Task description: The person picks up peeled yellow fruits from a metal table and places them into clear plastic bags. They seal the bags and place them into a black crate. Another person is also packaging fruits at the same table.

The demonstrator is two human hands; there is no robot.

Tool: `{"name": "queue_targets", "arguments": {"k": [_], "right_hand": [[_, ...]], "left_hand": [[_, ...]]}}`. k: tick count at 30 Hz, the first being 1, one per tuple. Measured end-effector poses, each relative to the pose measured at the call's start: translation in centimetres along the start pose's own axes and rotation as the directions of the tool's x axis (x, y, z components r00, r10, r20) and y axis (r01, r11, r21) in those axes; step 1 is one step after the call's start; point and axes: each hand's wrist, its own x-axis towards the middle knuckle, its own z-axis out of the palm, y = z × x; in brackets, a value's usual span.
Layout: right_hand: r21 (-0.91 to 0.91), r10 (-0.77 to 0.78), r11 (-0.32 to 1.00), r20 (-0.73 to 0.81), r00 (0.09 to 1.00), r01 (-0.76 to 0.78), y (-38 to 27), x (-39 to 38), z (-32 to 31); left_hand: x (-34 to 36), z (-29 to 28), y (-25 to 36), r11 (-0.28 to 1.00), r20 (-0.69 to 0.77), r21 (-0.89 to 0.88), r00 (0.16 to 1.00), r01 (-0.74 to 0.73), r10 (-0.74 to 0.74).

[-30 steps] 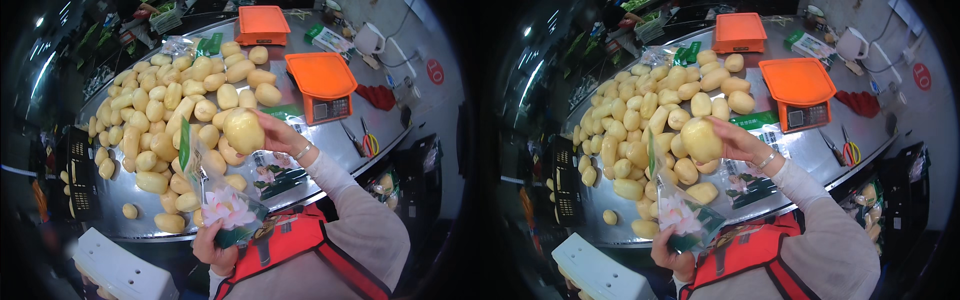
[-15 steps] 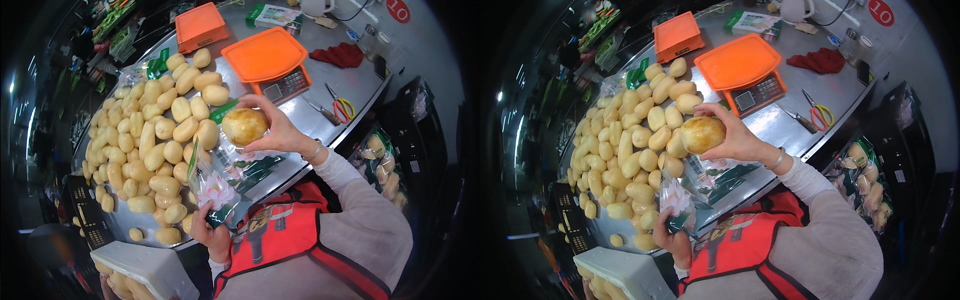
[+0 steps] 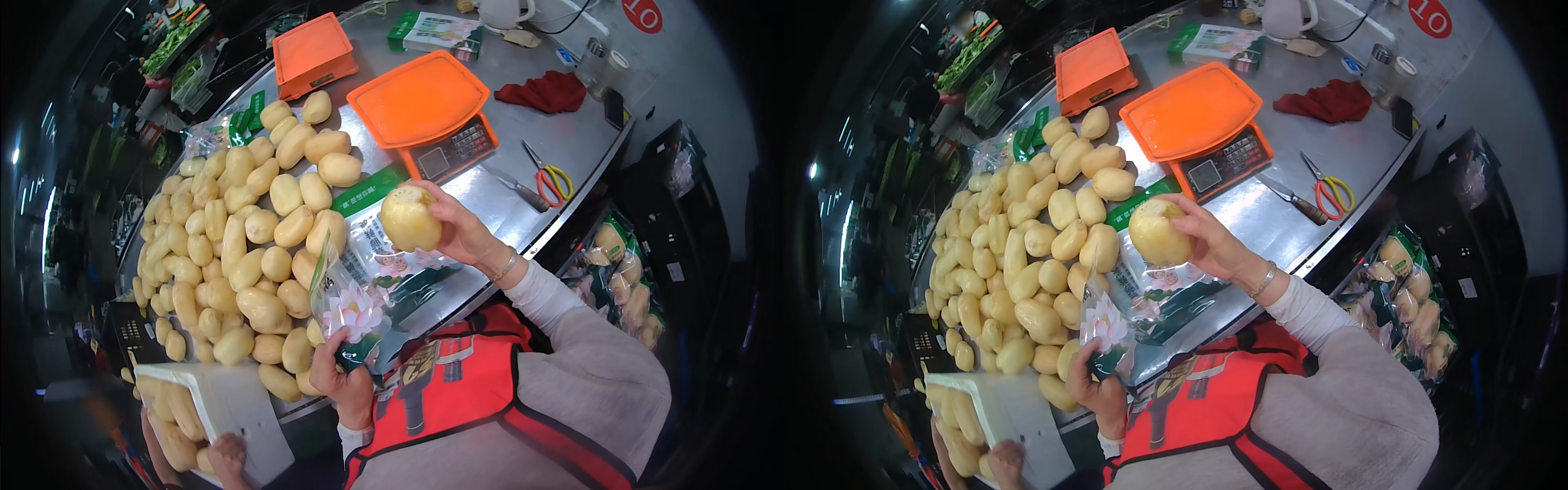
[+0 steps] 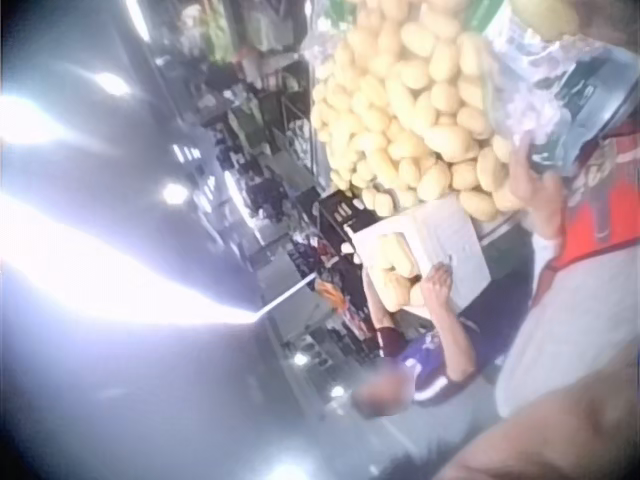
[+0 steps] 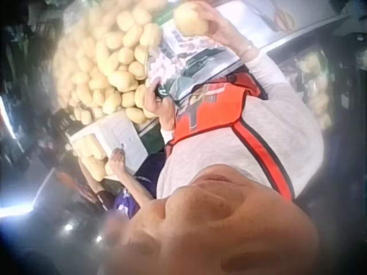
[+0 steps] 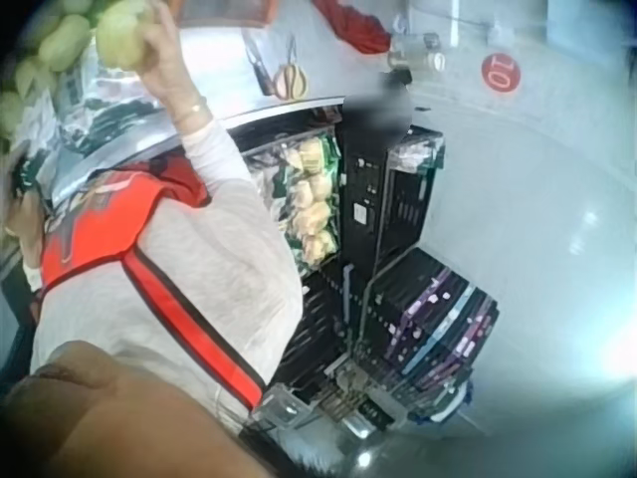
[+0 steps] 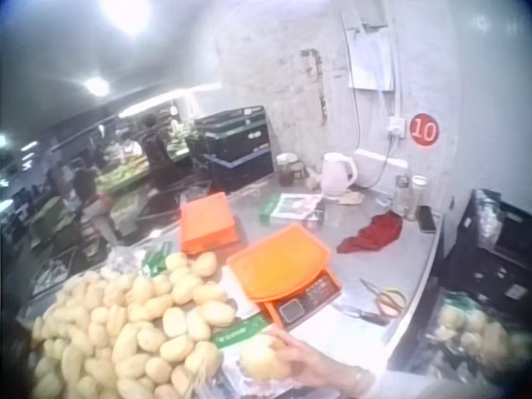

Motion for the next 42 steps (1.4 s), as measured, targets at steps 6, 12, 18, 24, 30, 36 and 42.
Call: {"name": "queue_targets", "arguments": {"k": [6, 12, 18, 24, 30, 36, 42], "right_hand": [[-0.008, 0.124, 0.992, -0.019, 0.992, -0.124, 3.0, 3.1, 1.0], [-0.123, 0.35, 0.934, 0.135, 0.927, -0.335, 5.9, 6.2, 2.7], [-0.223, 0.728, 0.668, -0.001, 0.685, -0.71, 11.0, 9.0, 7.0], [-0.416, 0.948, 0.296, 0.021, 0.316, -0.86, 15.6, 13.8, 15.5], [-0.829, 0.95, 0.187, 0.016, 0.312, -0.528, 26.3, 21.6, 28.9], [-0.533, 0.42, 0.841, 0.53, 0.736, -0.096, 36.0, 29.3, 52.3], [-0.598, 0.59, 0.468, 0.76, 0.274, 0.651, 35.0, 23.9, 44.5]], "left_hand": [[-0.7, -2.1, -0.3, 0.994, -0.076, 0.106, 0.997, 0.017, -0.009], [-2.4, -7.0, -1.2, 0.99, -0.195, 0.144, 0.981, 0.009, 0.02], [-6.1, -11.4, -1.2, 0.956, -0.438, 0.237, 0.897, 0.171, -0.052], [-9.4, -15.0, -4.1, 0.943, -0.623, 0.036, 0.746, 0.331, -0.238], [-10.7, -17.3, -6.5, 0.925, -0.651, -0.053, 0.689, 0.377, -0.319], [-10.8, -17.8, -7.1, 0.903, -0.601, -0.088, 0.7, 0.421, -0.386], [-11.4, -17.3, -8.5, 0.903, -0.589, -0.112, 0.704, 0.416, -0.397]]}}
